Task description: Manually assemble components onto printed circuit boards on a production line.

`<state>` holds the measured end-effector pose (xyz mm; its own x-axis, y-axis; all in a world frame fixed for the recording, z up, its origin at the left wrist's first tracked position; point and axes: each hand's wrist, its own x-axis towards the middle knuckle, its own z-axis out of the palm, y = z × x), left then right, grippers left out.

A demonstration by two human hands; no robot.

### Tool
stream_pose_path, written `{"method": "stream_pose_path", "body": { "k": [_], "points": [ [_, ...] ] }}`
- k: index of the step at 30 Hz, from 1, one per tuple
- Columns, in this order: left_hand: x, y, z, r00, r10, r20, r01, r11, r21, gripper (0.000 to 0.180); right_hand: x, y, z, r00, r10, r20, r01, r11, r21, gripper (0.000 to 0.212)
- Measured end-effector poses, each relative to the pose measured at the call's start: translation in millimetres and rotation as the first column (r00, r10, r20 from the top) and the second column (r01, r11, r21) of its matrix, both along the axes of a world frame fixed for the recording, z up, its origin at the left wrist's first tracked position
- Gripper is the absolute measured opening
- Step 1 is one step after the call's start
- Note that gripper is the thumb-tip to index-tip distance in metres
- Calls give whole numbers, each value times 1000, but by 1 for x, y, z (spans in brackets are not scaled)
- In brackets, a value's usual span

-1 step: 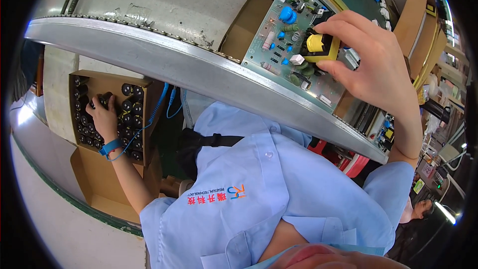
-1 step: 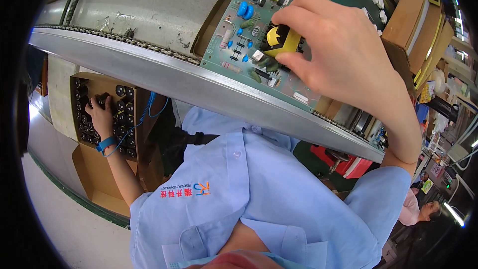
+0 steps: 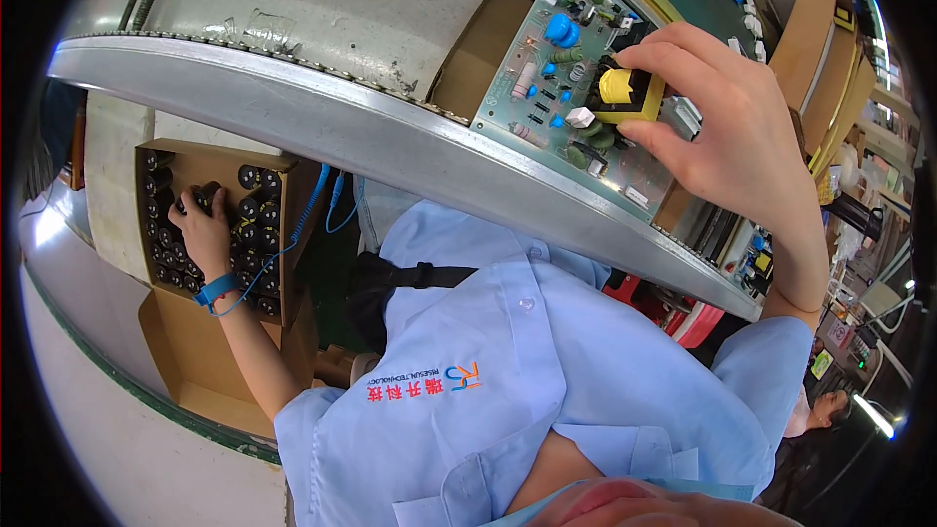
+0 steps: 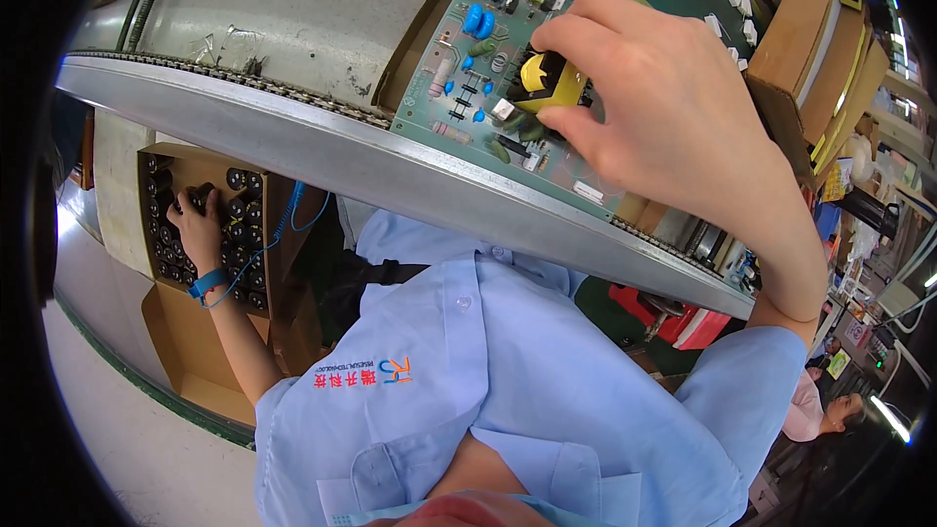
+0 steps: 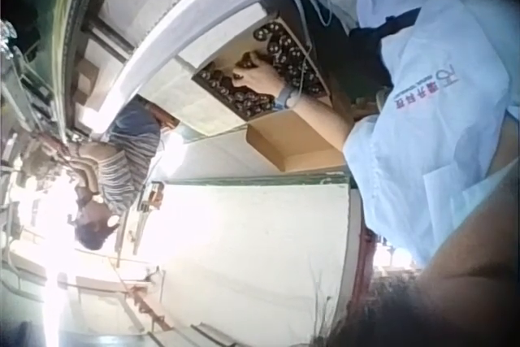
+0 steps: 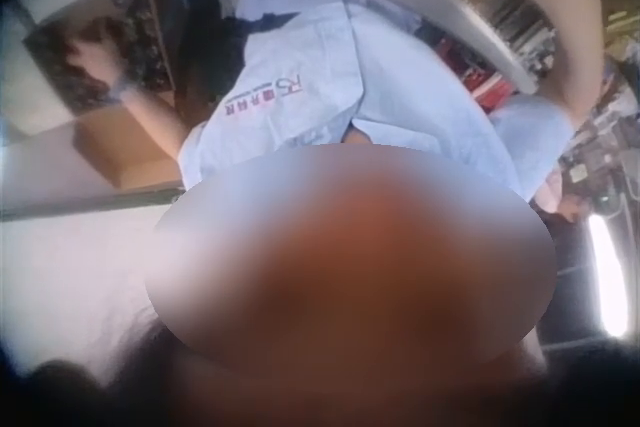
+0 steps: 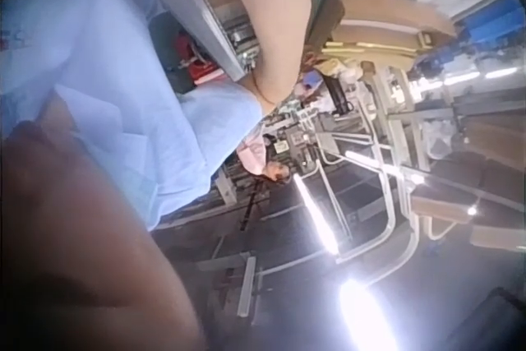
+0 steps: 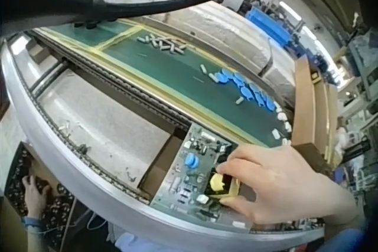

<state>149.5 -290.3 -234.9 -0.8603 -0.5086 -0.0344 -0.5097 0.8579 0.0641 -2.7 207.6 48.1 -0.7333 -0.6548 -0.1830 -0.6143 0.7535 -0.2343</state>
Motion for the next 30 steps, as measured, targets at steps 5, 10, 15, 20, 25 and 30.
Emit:
{"method": "stream_pose_path", "body": {
  "k": [5, 10, 15, 20, 25, 30],
  "points": [
    [0, -4, 1, 1000, -2, 0, 2, 1000, 13, 49, 10, -7, -3, 997, 26, -79, -20, 997, 78, 41],
    [7, -14, -2, 998, -40, -38, 42, 997, 59, 47, 13, -5, -3, 991, 39, -125, -27, 995, 96, 46],
    [25, -23, 35, 954, -90, -286, 138, 979, 152, 46, 20, 12, 16, 972, -69, -225, 6, 963, -269, 53],
    [17, 93, 164, 881, 289, -374, 352, 129, 927, 62, 58, 22, 7, 998, -54, 42, 68, 873, -482, 49],
    [5, 228, 186, 909, 42, -415, 361, -578, 732, 66, 89, 13, -16, 997, 49, 60, -9, 838, -546, 55],
    [0, 286, 192, 942, -273, -194, -76, -739, 670, 72, 112, 23, -30, 999, 45, -14, -43, 747, -664, 63]
  ]
}}
